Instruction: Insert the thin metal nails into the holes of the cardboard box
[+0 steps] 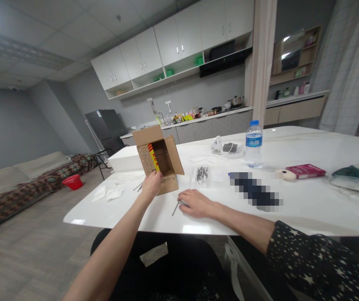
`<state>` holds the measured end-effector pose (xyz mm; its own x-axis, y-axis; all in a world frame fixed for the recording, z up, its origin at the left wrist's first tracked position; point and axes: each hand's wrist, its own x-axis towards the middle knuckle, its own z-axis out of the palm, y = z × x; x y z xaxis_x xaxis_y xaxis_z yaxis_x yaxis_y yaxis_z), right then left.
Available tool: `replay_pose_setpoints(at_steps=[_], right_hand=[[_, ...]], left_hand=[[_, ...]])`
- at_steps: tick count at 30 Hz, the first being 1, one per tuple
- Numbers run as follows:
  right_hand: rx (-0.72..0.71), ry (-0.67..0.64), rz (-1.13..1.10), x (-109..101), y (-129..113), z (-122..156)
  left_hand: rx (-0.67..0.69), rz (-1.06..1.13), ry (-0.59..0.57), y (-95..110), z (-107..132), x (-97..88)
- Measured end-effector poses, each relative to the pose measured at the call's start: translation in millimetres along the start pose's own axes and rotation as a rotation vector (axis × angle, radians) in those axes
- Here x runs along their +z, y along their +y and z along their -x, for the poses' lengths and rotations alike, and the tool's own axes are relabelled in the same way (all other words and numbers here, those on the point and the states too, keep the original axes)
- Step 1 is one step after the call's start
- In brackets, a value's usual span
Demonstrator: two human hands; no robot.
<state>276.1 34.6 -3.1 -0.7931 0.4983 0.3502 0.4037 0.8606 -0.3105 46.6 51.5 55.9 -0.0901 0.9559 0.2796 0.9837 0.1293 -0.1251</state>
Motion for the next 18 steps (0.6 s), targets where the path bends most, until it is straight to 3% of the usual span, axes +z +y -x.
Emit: replay_pose_setpoints(at_steps=[8, 18], right_hand=[[0.014, -0.008, -0.006, -2.2, -2.4, 1.2], [0.0, 0.006, 0.006, -0.7, -0.1, 1.3]], left_hand=[[0.047, 0.072, -0.005, 9.6, 1.0, -0.7], [0.021, 0.088, 0.158, 6.1, 21.2, 0.0]])
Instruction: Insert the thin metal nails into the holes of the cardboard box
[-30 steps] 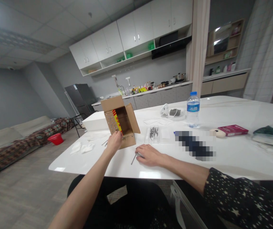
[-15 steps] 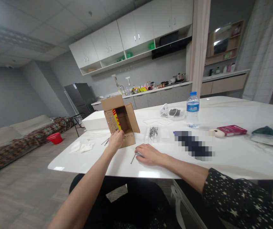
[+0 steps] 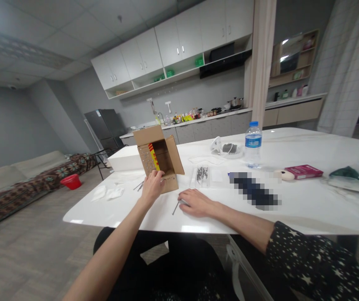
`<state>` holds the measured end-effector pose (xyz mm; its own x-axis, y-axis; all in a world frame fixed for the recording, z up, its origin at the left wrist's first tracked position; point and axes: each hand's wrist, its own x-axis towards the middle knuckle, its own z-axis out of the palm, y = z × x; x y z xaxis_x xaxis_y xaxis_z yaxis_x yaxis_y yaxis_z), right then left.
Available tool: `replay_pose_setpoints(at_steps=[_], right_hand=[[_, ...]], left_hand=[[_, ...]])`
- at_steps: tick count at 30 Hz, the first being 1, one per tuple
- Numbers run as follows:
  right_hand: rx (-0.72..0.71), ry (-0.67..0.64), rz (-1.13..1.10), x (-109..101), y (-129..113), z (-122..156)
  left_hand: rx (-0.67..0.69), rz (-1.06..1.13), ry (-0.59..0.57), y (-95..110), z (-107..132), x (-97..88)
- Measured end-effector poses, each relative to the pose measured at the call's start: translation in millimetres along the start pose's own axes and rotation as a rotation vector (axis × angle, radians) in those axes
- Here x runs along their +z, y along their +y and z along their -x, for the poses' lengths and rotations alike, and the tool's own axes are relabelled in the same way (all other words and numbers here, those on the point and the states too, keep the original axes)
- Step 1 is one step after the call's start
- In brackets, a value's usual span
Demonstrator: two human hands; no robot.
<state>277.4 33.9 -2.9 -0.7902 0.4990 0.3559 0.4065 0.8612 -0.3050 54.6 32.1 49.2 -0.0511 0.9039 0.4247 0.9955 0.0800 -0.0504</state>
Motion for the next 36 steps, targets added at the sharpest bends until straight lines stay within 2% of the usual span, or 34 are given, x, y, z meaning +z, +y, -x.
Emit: replay_pose_setpoints(at_steps=[7, 13, 18, 24, 26, 29, 32, 34, 36], right_hand=[[-0.008, -0.011, -0.011, 1.1, 0.7, -0.8], [0.01, -0.017, -0.025, -0.7, -2.2, -1.3], [0.012, -0.021, -0.027, -2.5, -4.0, -1.0], [0.012, -0.022, -0.028, -1.0, -1.9, -1.0], [0.008, -0.019, -0.021, -1.5, -1.8, -0.7], [0.007, -0.018, -0.004, -4.3, -3.5, 0.1], [0.009, -0.025, 0.007, -6.6, -5.5, 0.6], [0.009, -0.025, 0.012, -6.2, -5.6, 0.5], [0.009, -0.02, 0.013, -4.4, -4.3, 0.3]], left_hand=[[-0.022, 0.052, -0.126, -6.5, -11.5, 8.1], [0.03, 0.007, -0.09, 0.5, -7.8, 12.5], [0.022, -0.048, -0.131, 1.1, -4.9, 5.9], [-0.012, 0.029, -0.09, 5.1, 7.5, -4.2], [0.003, 0.126, -0.168, 9.1, 15.7, -11.0], [0.082, 0.287, -0.407, 15.1, 29.6, -22.0], [0.132, 0.34, -0.605, 20.3, 41.9, -27.4], [0.143, 0.313, -0.649, 23.5, 47.7, -26.2], [0.149, 0.265, -0.633, 26.5, 51.5, -22.7]])
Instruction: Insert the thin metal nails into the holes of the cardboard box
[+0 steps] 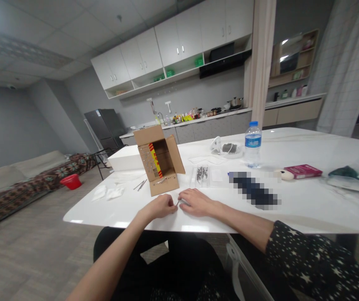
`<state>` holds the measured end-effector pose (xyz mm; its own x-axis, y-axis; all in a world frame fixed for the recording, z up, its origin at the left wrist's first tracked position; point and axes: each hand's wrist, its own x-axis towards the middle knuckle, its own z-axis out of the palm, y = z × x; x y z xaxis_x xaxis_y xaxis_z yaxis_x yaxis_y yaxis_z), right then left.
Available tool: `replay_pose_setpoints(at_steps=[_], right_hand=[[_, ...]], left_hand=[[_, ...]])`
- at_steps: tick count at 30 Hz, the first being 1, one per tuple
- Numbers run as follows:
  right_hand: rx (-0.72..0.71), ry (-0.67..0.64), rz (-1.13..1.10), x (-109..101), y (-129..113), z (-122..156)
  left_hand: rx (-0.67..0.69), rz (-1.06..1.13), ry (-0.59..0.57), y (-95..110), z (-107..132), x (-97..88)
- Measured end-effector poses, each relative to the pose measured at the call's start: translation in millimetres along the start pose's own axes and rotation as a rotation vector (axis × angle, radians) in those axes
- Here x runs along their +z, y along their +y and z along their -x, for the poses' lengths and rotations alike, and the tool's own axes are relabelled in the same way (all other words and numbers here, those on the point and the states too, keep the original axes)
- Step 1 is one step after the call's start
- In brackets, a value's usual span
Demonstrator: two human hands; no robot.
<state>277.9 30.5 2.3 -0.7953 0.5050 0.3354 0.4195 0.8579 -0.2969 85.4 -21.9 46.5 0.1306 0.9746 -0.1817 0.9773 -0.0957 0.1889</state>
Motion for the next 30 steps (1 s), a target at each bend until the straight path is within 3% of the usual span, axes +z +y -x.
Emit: replay_pose_setpoints(at_steps=[9, 13, 22, 30], right_hand=[[-0.007, 0.009, -0.002, 5.1, 4.6, -1.1], [-0.014, 0.012, -0.002, 5.0, 5.2, -0.9], [-0.014, 0.012, -0.01, 5.7, 7.0, -1.6], [0.003, -0.02, 0.009, 0.0, 1.6, -1.7]], left_hand=[[-0.125, -0.275, 0.122, -1.0, 0.3, 2.3], [-0.186, -0.237, 0.215, -9.5, -11.8, -7.4], [-0.143, -0.245, 0.48, -28.7, -53.5, -39.2], [-0.1, -0.363, 0.424, -37.9, -66.8, -38.2]])
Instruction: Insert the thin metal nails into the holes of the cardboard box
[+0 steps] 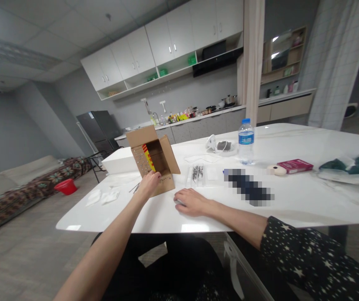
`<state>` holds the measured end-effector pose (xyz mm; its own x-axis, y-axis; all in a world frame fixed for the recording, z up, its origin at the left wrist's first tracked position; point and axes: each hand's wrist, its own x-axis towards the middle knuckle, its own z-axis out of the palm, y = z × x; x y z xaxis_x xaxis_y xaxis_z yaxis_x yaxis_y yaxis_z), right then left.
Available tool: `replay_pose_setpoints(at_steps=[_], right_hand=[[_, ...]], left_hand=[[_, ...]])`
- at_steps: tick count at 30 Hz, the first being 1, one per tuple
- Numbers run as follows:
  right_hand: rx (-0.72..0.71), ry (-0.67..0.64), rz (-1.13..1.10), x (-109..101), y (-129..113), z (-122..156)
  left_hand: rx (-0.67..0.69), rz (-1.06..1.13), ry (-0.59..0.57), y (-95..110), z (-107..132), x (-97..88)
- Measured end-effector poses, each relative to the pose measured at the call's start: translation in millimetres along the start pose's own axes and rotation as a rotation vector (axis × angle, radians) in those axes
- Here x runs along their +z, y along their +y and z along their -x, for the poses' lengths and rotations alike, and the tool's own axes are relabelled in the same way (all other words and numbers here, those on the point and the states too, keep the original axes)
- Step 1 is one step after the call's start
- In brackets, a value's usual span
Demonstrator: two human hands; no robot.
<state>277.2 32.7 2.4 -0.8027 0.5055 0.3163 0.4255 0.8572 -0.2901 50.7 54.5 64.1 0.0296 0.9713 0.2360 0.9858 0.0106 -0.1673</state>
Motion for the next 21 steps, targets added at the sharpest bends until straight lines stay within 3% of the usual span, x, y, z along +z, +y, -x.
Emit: replay_pose_setpoints(at_steps=[6, 21], right_hand=[[0.004, -0.003, 0.0, -2.6, -1.2, 0.9], [-0.01, 0.02, 0.011, 4.1, 3.8, -1.1]], left_hand=[[0.018, -0.121, -0.015, 6.7, 1.3, -7.2], [0.083, -0.102, -0.016, 16.3, -10.0, -3.2]])
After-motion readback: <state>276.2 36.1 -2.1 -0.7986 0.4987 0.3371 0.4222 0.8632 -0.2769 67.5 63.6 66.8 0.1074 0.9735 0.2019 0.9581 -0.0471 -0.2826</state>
